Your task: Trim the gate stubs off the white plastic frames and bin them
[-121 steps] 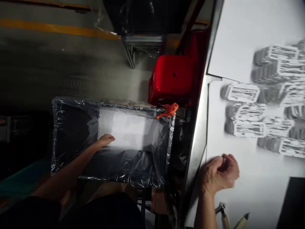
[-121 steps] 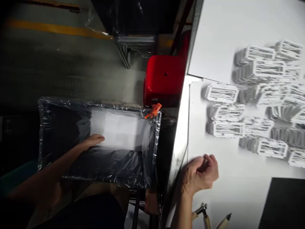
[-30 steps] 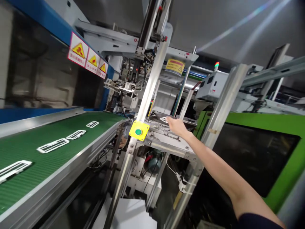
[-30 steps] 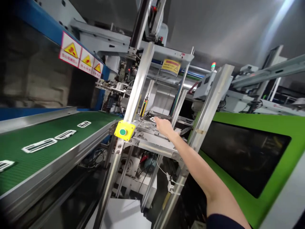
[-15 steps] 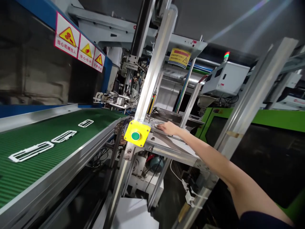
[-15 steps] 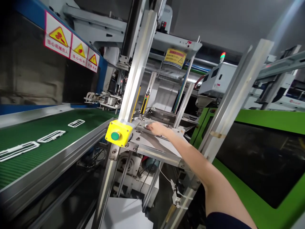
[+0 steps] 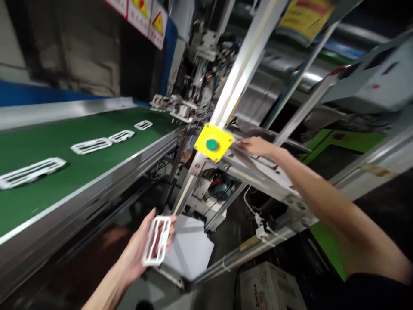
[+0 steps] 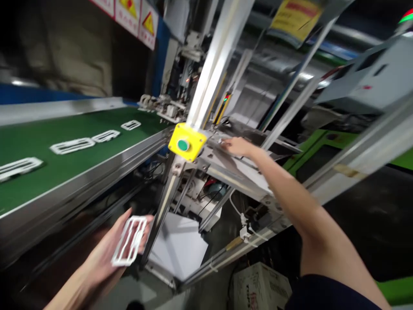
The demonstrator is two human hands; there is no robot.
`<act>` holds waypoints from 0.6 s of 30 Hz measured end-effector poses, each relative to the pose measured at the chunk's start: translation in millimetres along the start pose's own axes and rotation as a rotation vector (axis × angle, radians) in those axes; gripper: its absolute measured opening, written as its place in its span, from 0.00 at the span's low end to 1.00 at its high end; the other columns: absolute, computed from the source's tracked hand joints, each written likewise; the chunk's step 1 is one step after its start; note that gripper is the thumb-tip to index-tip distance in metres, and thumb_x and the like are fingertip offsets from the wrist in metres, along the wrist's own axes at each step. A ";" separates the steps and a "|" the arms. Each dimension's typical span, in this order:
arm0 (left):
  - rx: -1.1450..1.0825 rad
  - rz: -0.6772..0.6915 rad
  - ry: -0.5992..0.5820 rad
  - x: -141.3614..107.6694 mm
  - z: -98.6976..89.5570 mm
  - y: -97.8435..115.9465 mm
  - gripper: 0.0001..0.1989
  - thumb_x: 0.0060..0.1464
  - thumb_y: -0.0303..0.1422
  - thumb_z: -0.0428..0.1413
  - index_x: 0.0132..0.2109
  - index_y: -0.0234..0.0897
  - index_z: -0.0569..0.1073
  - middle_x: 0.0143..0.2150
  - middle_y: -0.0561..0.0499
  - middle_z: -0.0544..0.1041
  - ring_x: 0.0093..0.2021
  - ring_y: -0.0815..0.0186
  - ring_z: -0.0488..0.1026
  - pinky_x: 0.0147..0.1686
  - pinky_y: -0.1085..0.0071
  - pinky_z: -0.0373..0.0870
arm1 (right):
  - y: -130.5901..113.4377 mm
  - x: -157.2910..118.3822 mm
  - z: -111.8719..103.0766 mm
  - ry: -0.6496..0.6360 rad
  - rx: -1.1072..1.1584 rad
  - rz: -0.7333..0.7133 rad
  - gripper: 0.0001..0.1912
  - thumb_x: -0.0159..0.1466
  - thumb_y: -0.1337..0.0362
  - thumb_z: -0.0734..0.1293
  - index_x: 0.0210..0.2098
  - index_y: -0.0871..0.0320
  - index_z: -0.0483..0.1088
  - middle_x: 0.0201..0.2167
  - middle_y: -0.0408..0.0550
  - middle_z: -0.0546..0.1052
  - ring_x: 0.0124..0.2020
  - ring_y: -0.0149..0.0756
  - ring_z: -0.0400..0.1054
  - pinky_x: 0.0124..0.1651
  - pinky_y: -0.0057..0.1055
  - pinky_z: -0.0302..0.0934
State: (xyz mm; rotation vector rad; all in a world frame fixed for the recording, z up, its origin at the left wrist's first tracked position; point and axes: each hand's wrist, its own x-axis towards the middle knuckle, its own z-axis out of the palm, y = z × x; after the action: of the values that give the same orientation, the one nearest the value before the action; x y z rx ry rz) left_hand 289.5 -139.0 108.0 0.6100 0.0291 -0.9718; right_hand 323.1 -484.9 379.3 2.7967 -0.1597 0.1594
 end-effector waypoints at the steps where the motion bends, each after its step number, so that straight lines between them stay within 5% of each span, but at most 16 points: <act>1: -0.002 0.005 -0.086 2.0 6.1 5.0 0.21 0.59 0.42 0.49 0.48 0.28 0.71 0.31 0.45 0.72 0.25 0.63 0.70 0.25 0.68 0.70 | -2.9 -5.0 -5.0 0.071 0.001 0.018 0.24 0.65 0.54 0.57 0.56 0.61 0.63 0.55 0.53 0.68 0.53 0.46 0.64 0.56 0.39 0.57; 4: -0.027 0.003 -0.240 8.9 19.5 18.1 0.22 0.60 0.42 0.46 0.48 0.26 0.71 0.31 0.44 0.71 0.25 0.64 0.69 0.25 0.68 0.70 | -24.6 -36.9 -26.6 0.371 0.092 0.046 0.24 0.65 0.51 0.54 0.55 0.54 0.63 0.49 0.49 0.73 0.50 0.44 0.67 0.56 0.41 0.59; 8: -0.020 -0.015 -0.326 14.7 35.3 23.9 0.22 0.60 0.43 0.46 0.46 0.26 0.72 0.34 0.43 0.72 0.29 0.63 0.71 0.30 0.66 0.72 | -86.4 -107.3 -42.8 0.675 0.225 -0.180 0.11 0.65 0.58 0.58 0.40 0.49 0.71 0.32 0.41 0.77 0.32 0.34 0.73 0.37 0.31 0.68; 10: 0.013 -0.018 -0.342 18.0 45.4 24.2 0.22 0.60 0.44 0.46 0.45 0.27 0.72 0.34 0.44 0.73 0.31 0.62 0.72 0.30 0.66 0.73 | -121.5 -135.0 -36.2 0.629 0.112 -0.379 0.08 0.63 0.62 0.61 0.36 0.49 0.72 0.31 0.40 0.78 0.31 0.34 0.73 0.31 0.30 0.67; 14: 0.091 -0.045 -0.285 27.3 71.5 19.6 0.21 0.57 0.47 0.50 0.39 0.30 0.72 0.30 0.47 0.73 0.25 0.67 0.71 0.24 0.72 0.71 | -170.8 -161.8 -11.1 0.284 -0.020 -0.712 0.16 0.65 0.68 0.56 0.46 0.50 0.70 0.44 0.46 0.76 0.44 0.36 0.70 0.39 0.31 0.67; 18: 0.172 -0.090 -0.196 38.4 100.7 7.4 0.21 0.49 0.48 0.58 0.27 0.31 0.67 0.21 0.52 0.69 0.18 0.73 0.66 0.17 0.80 0.63 | -188.7 -172.3 1.8 0.289 -0.245 -0.925 0.16 0.64 0.69 0.56 0.46 0.61 0.71 0.51 0.58 0.71 0.52 0.43 0.66 0.47 0.38 0.64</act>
State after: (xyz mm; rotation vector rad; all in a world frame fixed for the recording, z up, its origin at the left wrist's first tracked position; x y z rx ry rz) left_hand 293.0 -215.4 184.3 0.6725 -0.2039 -1.1254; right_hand 177.4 -292.8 294.6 2.2893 1.0736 0.2778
